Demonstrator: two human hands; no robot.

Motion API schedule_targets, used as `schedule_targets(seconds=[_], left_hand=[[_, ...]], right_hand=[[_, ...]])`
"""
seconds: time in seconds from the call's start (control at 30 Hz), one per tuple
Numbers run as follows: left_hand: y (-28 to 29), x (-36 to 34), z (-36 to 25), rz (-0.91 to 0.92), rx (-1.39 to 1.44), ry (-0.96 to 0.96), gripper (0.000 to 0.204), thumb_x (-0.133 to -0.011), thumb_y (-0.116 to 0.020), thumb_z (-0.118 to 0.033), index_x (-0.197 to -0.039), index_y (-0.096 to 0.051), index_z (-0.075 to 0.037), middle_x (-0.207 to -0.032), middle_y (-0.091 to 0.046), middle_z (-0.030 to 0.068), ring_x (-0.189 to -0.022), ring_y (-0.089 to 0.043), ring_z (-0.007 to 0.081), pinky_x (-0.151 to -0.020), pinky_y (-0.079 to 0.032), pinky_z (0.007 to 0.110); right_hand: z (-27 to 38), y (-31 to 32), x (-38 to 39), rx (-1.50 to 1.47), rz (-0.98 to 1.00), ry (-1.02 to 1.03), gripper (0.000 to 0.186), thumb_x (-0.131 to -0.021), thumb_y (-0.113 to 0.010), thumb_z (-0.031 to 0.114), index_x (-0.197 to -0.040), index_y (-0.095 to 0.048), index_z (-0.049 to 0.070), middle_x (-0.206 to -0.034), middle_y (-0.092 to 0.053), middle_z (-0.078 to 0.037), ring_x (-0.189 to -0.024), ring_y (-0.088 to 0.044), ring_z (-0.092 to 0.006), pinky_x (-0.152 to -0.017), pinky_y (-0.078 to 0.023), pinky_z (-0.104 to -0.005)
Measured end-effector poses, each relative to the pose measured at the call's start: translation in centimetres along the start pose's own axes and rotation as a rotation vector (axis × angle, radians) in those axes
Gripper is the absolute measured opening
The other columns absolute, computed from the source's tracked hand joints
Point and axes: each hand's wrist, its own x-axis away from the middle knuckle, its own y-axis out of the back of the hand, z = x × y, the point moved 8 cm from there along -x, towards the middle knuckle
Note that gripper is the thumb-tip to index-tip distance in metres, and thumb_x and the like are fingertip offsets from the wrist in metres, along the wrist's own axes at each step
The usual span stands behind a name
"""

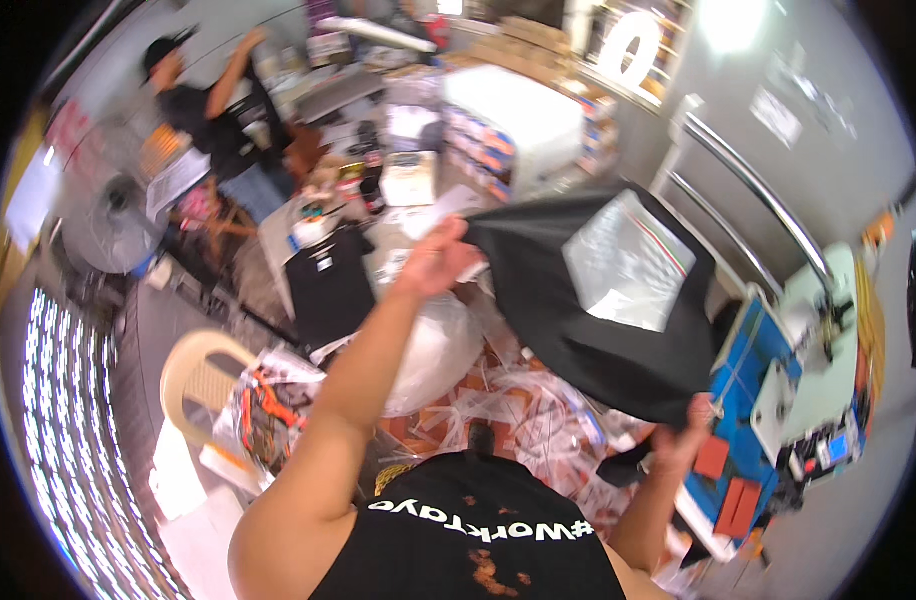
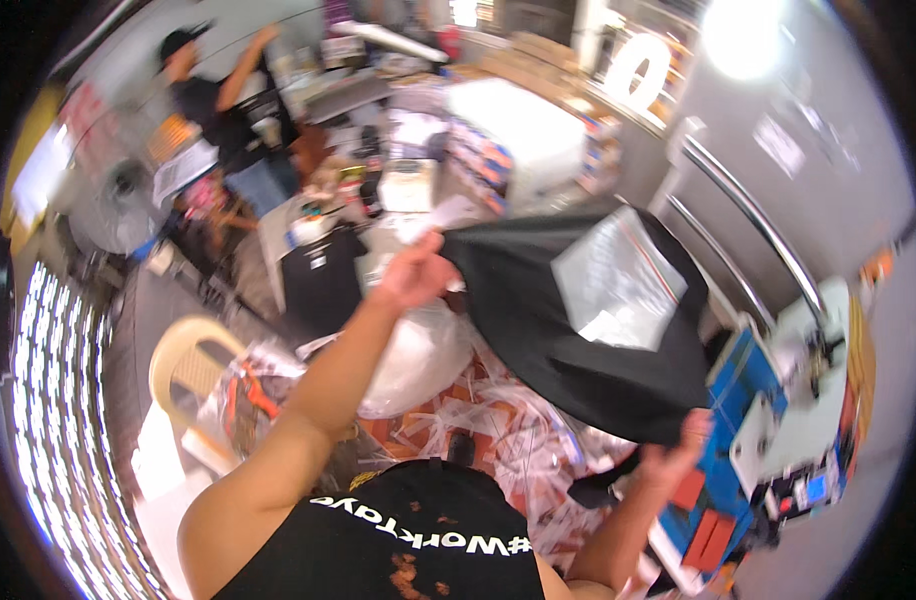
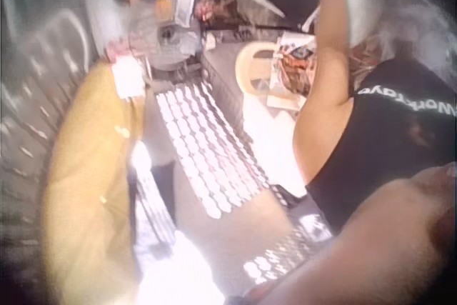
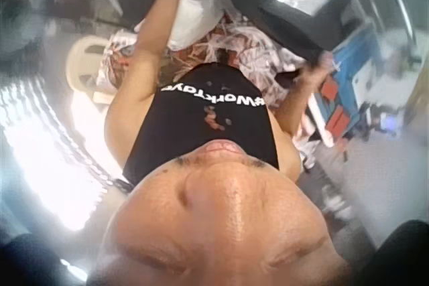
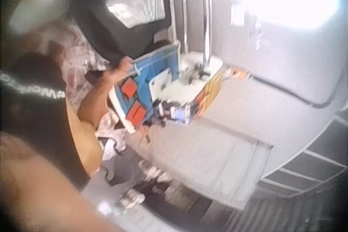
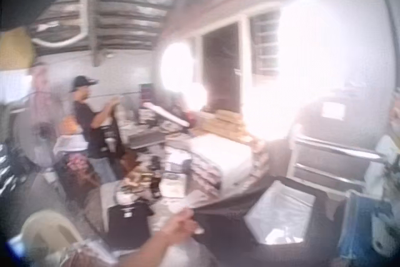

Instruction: The person aligns a black t-shirt on a heat press, places a logo print on it, and operates the press. The person then cuts a small label with scissors, aligns it on the back neck area of a t-shirt, and applies the heat press again.

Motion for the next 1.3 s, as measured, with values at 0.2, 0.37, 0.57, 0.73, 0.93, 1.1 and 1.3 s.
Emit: schedule_targets(seconds=[0.2, 0.37, 0.57, 0.73, 0.93, 1.1, 1.3], left_hand=[[-11.1, 22.0, -1.1, 0.509, 0.438, -0.217, 0.040, -0.096, -0.061, -0.028, -0.134, -0.055, -0.015, -0.135, -0.059, 0.0089, -0.124, -0.056, 0.0292, -0.105, -0.042, 0.053], [-4.9, 48.4, -12.0, 0.345, 0.085, -0.762, 0.041, -0.098, -0.056, -0.029, -0.133, -0.053, -0.008, -0.135, -0.058, 0.0136, -0.124, -0.056, 0.0315, -0.108, -0.039, 0.052], [-4.1, 88.0, -22.0, -0.175, -0.636, -1.473, 0.045, -0.101, -0.050, -0.031, -0.130, -0.052, 0.003, -0.130, -0.059, 0.0204, -0.120, -0.058, 0.0340, -0.111, -0.037, 0.049], [-13.3, 112.2, -14.3, -0.918, -0.769, -1.659, 0.041, -0.103, -0.045, -0.024, -0.129, -0.051, 0.008, -0.126, -0.060, 0.0259, -0.114, -0.060, 0.0390, -0.109, -0.040, 0.049], [-5.2, 119.2, 0.7, -1.645, -0.541, -1.479, 0.027, -0.101, -0.054, -0.022, -0.115, -0.058, 0.001, -0.111, -0.064, 0.0087, -0.102, -0.066, 0.0222, -0.095, -0.053, 0.042], [-0.4, 114.5, 14.7, -2.126, -0.245, -1.159, 0.014, -0.098, -0.061, -0.021, -0.094, -0.058, -0.007, -0.087, -0.053, -0.0026, -0.076, -0.054, 0.0099, -0.081, -0.052, 0.030], [5.4, 105.3, 32.6, -2.344, -0.456, 0.376, 0.030, -0.080, -0.074, -0.020, -0.106, -0.066, -0.006, -0.100, -0.068, 0.0083, -0.091, -0.065, 0.0230, -0.084, -0.049, 0.034]], right_hand=[[19.7, -20.6, -5.2, -0.037, 0.867, 0.202, 0.040, -0.100, -0.055, 0.034, -0.122, -0.063, 0.001, -0.115, -0.066, -0.010, -0.104, -0.065, -0.0228, -0.096, -0.050, -0.0375], [13.3, -48.9, 3.1, 0.148, 1.224, 0.410, 0.047, -0.100, -0.056, 0.037, -0.128, -0.058, -0.001, -0.119, -0.065, -0.014, -0.108, -0.063, -0.0249, -0.099, -0.049, -0.0405], [-2.5, -73.2, 26.0, -0.079, 1.323, -0.547, 0.041, -0.098, -0.059, 0.029, -0.126, -0.055, -0.001, -0.120, -0.064, -0.015, -0.109, -0.061, -0.0268, -0.096, -0.047, -0.0413], [-11.4, -77.7, 48.2, -0.058, 1.510, -0.773, 0.033, -0.091, -0.069, 0.027, -0.114, -0.060, 0.004, -0.107, -0.067, -0.011, -0.093, -0.064, -0.0260, -0.078, -0.051, -0.0398], [-28.9, -72.1, 67.9, 0.337, 1.656, -0.975, 0.032, -0.086, -0.077, 0.030, -0.108, -0.063, 0.013, -0.101, -0.068, -0.005, -0.084, -0.066, -0.0244, -0.066, -0.054, -0.0396], [-42.9, -62.2, 73.4, 0.604, 1.678, -1.056, 0.036, -0.092, -0.069, 0.033, -0.120, -0.062, 0.011, -0.111, -0.067, -0.007, -0.103, -0.063, -0.0260, -0.086, -0.053, -0.0472], [-56.9, -50.8, 64.3, 1.145, 2.043, -0.201, 0.040, -0.089, -0.069, 0.036, -0.111, -0.064, 0.003, -0.104, -0.070, -0.017, -0.098, -0.066, -0.0324, -0.086, -0.051, -0.0423]])
